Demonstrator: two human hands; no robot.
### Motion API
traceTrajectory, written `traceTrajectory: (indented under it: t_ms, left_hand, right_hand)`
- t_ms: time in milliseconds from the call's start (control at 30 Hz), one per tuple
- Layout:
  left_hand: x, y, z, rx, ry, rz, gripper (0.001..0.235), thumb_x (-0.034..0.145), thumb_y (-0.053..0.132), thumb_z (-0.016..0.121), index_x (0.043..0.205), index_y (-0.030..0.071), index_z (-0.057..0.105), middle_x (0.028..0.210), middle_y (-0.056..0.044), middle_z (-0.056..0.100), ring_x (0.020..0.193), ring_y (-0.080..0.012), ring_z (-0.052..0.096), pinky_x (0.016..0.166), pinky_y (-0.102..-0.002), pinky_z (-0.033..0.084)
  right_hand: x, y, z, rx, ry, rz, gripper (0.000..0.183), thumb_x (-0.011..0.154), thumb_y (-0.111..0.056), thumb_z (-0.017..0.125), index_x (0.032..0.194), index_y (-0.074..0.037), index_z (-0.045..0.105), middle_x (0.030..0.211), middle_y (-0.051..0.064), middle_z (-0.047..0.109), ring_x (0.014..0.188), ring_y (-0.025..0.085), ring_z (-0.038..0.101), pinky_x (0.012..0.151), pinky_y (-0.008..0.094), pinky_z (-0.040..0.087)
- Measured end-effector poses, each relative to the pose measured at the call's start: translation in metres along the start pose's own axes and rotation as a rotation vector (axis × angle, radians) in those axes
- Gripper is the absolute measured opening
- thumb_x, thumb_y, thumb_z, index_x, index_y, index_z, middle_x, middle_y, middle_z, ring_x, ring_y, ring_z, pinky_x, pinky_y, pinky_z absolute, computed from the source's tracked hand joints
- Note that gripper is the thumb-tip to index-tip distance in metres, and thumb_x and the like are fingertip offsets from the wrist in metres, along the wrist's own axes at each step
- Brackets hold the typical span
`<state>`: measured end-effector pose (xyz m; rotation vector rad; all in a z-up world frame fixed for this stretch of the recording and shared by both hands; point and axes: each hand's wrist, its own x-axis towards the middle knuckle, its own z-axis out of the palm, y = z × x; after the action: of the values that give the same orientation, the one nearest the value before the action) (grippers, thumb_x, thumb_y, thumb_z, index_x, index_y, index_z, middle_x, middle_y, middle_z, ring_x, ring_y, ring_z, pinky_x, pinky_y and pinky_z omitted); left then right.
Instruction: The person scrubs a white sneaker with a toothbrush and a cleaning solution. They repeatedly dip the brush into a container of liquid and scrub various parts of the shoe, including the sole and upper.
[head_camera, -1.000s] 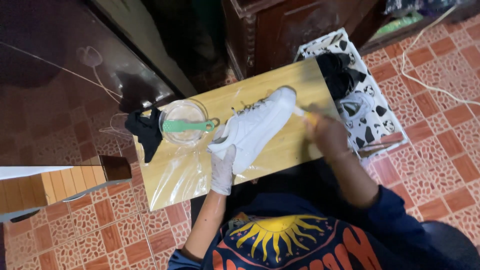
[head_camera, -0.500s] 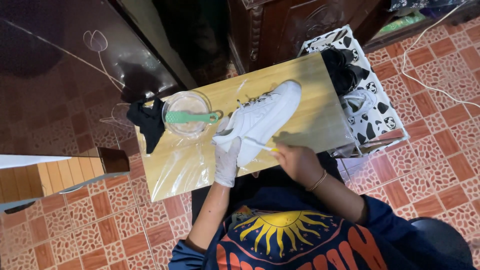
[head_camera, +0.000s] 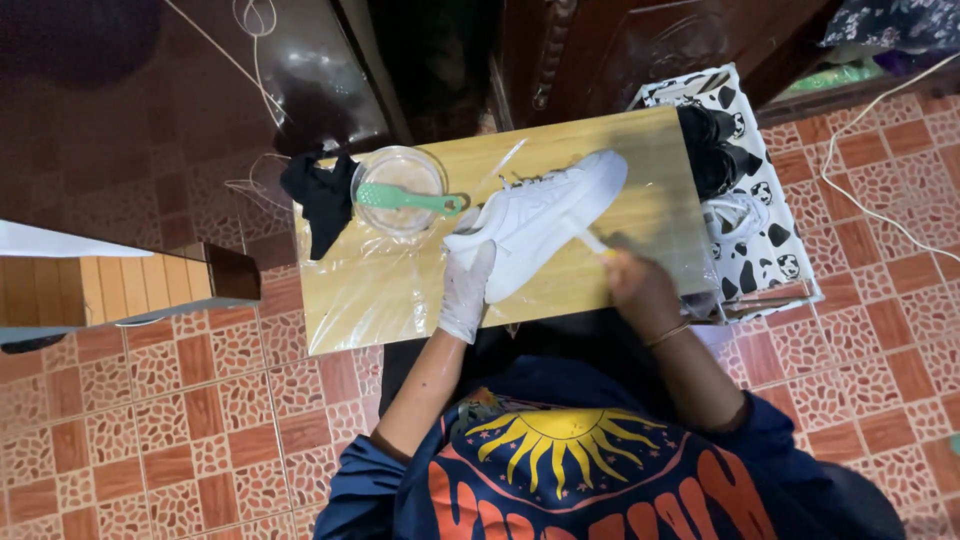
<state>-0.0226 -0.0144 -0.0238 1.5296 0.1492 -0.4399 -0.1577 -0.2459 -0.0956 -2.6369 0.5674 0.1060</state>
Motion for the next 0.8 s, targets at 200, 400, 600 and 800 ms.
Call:
traceTrajectory:
  t_ms: [200,400,600,800]
  left_hand:
    - [-0.007,0.011,-0.003,0.003,-0.033,0.023,0.095,0.082,0.045,0.082,0.152,-0.004,0.039,0.152,-0.026,0.046,0.144,-0.0316,0.042,0.126,-0.042,0.03]
    - [-0.008,0.016,-0.007,0.057,-0.054,0.089,0.094,0.085,0.042,0.078,0.15,-0.012,0.037,0.151,-0.033,0.044,0.144,-0.0371,0.04,0.127,-0.045,0.026]
    - [0.0,-0.007,-0.01,-0.03,-0.06,0.137,0.09,0.084,0.043,0.081,0.15,-0.004,0.042,0.15,-0.028,0.047,0.143,-0.0338,0.042,0.125,-0.046,0.031]
    - [0.0,-0.01,-0.013,-0.056,-0.041,0.15,0.1,0.081,0.05,0.083,0.15,-0.006,0.038,0.151,-0.03,0.046,0.144,-0.0362,0.042,0.126,-0.047,0.028]
  right_hand:
    - [-0.005,-0.011,0.022,-0.035,0.025,-0.149,0.031,0.104,-0.04,0.054,0.113,-0.016,0.07,0.095,0.016,0.074,0.097,0.039,0.072,0.089,0.051,0.057]
    - [0.007,-0.002,0.011,-0.245,0.24,-0.481,0.019,0.09,-0.033,0.071,0.088,-0.015,0.074,0.074,0.009,0.066,0.078,0.034,0.068,0.077,0.048,0.053]
    - [0.02,-0.004,0.005,-0.305,0.395,-0.388,0.05,0.091,-0.071,0.063,0.08,-0.023,0.066,0.072,-0.002,0.061,0.08,0.026,0.065,0.086,0.046,0.046]
    - [0.022,-0.017,-0.025,-0.325,0.404,-0.518,0.04,0.085,-0.056,0.082,0.077,-0.02,0.067,0.071,0.002,0.065,0.08,0.03,0.068,0.085,0.047,0.048]
